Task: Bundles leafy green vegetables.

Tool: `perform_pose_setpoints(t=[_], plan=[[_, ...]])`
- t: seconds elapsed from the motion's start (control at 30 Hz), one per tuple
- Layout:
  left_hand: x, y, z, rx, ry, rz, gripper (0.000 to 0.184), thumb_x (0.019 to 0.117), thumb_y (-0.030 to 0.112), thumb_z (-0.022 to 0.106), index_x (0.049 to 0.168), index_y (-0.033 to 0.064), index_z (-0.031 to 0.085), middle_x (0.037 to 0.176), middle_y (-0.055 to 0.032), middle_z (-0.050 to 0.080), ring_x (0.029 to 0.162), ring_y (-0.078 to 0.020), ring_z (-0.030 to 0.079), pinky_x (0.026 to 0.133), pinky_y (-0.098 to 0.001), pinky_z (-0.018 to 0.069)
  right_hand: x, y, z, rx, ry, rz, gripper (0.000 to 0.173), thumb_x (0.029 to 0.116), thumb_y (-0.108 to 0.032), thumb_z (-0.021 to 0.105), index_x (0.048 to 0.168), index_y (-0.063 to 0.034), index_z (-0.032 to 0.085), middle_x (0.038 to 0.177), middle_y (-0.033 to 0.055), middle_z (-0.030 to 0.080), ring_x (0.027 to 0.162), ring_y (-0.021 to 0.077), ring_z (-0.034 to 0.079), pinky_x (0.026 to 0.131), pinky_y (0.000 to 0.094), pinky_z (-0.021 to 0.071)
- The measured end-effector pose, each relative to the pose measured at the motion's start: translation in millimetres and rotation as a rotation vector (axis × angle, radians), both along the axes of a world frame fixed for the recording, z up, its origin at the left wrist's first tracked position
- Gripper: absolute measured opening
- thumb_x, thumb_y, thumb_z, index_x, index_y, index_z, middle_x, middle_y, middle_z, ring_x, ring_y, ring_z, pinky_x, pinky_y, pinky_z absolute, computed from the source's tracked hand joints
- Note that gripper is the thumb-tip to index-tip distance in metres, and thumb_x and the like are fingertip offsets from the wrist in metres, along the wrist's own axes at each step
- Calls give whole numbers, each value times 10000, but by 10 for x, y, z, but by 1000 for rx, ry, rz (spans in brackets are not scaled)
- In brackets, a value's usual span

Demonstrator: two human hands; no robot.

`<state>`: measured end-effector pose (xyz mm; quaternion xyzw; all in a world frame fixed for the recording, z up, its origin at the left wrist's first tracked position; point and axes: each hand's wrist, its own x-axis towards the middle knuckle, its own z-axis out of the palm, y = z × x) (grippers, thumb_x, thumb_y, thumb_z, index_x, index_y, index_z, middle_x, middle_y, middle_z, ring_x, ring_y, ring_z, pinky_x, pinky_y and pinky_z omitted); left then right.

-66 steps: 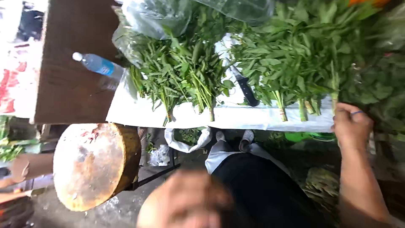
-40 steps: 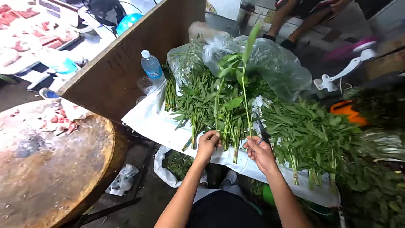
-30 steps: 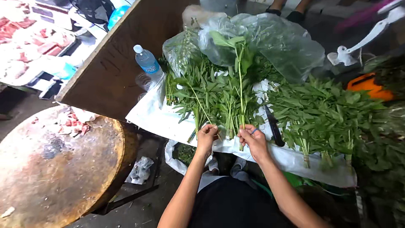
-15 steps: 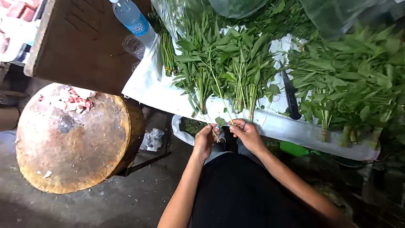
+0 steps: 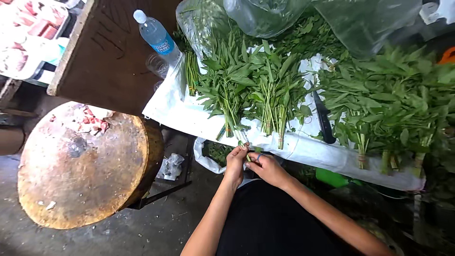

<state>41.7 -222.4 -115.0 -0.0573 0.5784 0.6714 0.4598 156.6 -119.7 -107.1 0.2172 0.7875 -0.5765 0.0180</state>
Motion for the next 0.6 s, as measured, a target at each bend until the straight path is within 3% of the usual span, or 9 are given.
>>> perform_pose_setpoints(t=[0.03,0.1,0.17,0.23,0.3,0.33,0.37,0.47,0.6], plan=[[-17,19,28,26,5,34,224,1076,70,445,1032,-39,635,1127,-141,709,1025,-189,673,904,-347,548,10,8,15,6,29,22,398,1043,-333,580,1269,-25,691,1045,96,741,925,128,699,898,310,571],[-107,52,168,116,-19,137,238,1096,63,365,1073,-55,570,1117,-192,720,1005,-268,724,916,-414,588,30,11,44,46,98,45,333,1056,-279,543,1110,-27,753,971,101,732,913,137,681,884,305,548],[-275,31,410,192,-7,210,247,1105,75,312,1100,-27,537,1104,-181,713,873,-273,746,823,-425,632,38,-6,69,38,130,111,308,1051,-239,543,1034,-28,767,956,103,736,928,154,689,898,319,547],[-473,-57,662,266,94,233,276,1103,86,317,1105,12,582,1098,-139,721,738,-187,716,685,-333,625,-28,-40,82,-29,146,245,280,1042,-215,562,1082,-20,758,1048,129,741,982,189,699,938,362,550],[-660,-158,844,352,223,249,256,1088,103,366,1065,72,619,1059,-100,731,631,-95,643,573,-230,553,-182,-19,145,-57,75,376,331,1029,-195,592,1299,-26,684,1324,171,654,1058,235,686,961,385,551],[-747,-207,893,408,263,252,222,1078,120,406,1057,94,625,1001,-81,719,590,-74,602,539,-210,525,-263,32,181,-12,15,352,377,1025,-207,601,1361,-42,648,1416,164,602,1090,244,687,966,394,562],[-831,-251,919,455,268,243,189,1071,142,433,1079,107,618,908,-51,680,554,-64,558,512,-202,505,-341,120,194,65,-39,247,388,1022,-223,595,1368,-53,645,1420,150,602,1113,251,686,980,412,563],[-963,-316,865,515,59,177,224,1043,178,481,1191,103,631,652,26,541,453,-46,481,425,-192,451,-563,550,75,302,-198,-197,402,1016,-270,592,1322,-15,647,1238,198,669,1106,323,666,995,496,530],[-639,-90,703,310,-123,33,254,1089,166,388,1099,80,627,527,77,424,391,-15,389,378,-176,360,-592,928,-26,353,-542,-306,583,980,-471,634,1314,6,612,1189,258,677,1137,429,651,988,631,498]])
